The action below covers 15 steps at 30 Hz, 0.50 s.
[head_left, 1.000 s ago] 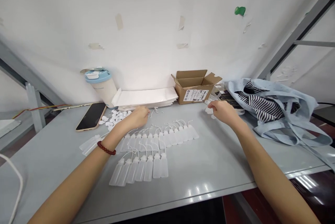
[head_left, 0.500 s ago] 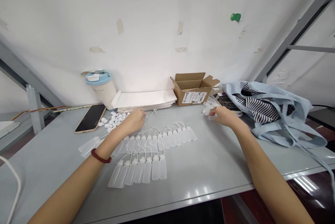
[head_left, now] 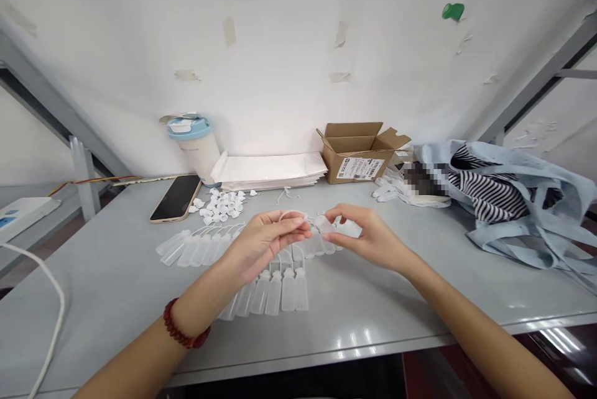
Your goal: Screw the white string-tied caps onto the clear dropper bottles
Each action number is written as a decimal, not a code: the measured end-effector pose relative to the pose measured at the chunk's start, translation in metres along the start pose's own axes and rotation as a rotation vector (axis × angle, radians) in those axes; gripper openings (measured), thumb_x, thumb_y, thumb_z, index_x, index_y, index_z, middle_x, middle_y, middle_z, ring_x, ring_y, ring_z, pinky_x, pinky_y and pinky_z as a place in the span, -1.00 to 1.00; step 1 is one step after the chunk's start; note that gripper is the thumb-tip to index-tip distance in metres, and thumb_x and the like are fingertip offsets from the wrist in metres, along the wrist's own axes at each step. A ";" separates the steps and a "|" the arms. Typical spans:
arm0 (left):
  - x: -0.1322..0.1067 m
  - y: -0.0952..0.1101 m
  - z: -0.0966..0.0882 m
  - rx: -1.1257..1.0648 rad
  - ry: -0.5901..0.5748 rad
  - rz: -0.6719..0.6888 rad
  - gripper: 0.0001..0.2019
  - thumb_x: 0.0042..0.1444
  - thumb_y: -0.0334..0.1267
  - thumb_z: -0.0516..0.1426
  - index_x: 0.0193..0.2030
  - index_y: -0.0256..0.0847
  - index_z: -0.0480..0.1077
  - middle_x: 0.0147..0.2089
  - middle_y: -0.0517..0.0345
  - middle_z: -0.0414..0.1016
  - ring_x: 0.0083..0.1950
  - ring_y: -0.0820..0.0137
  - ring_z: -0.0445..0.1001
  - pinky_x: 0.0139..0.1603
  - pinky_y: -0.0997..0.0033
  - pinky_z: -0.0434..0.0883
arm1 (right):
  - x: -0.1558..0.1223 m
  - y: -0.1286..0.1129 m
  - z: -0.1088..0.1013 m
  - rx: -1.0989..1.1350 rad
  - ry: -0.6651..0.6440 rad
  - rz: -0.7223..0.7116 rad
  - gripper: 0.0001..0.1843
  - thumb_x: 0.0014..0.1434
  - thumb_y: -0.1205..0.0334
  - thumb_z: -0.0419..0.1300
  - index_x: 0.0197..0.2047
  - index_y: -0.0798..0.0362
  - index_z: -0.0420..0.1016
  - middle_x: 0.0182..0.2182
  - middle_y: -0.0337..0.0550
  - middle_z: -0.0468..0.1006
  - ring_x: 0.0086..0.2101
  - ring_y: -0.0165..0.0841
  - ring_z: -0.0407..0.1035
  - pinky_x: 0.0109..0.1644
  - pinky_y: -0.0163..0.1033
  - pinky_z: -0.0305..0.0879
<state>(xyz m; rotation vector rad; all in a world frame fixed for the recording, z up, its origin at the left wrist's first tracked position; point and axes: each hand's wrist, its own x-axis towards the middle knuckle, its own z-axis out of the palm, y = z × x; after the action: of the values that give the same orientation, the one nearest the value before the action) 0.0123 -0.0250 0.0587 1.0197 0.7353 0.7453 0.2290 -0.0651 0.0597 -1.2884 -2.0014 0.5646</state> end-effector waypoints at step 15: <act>-0.006 0.002 0.004 0.082 -0.053 0.027 -0.84 0.03 -0.26 0.29 -0.24 -0.24 0.50 -0.43 0.19 0.53 -0.35 0.47 0.48 -0.22 0.45 0.40 | -0.009 -0.008 0.018 0.230 -0.038 0.008 -0.66 0.21 0.20 0.17 0.06 0.02 0.36 -0.23 -0.12 0.47 -0.35 -0.37 0.42 -0.26 -0.24 0.37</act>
<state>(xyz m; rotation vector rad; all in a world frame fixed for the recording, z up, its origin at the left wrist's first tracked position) 0.0120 -0.0310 0.0634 1.1211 0.7124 0.7133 0.2135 -0.0765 0.0502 -1.1537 -1.8991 0.8026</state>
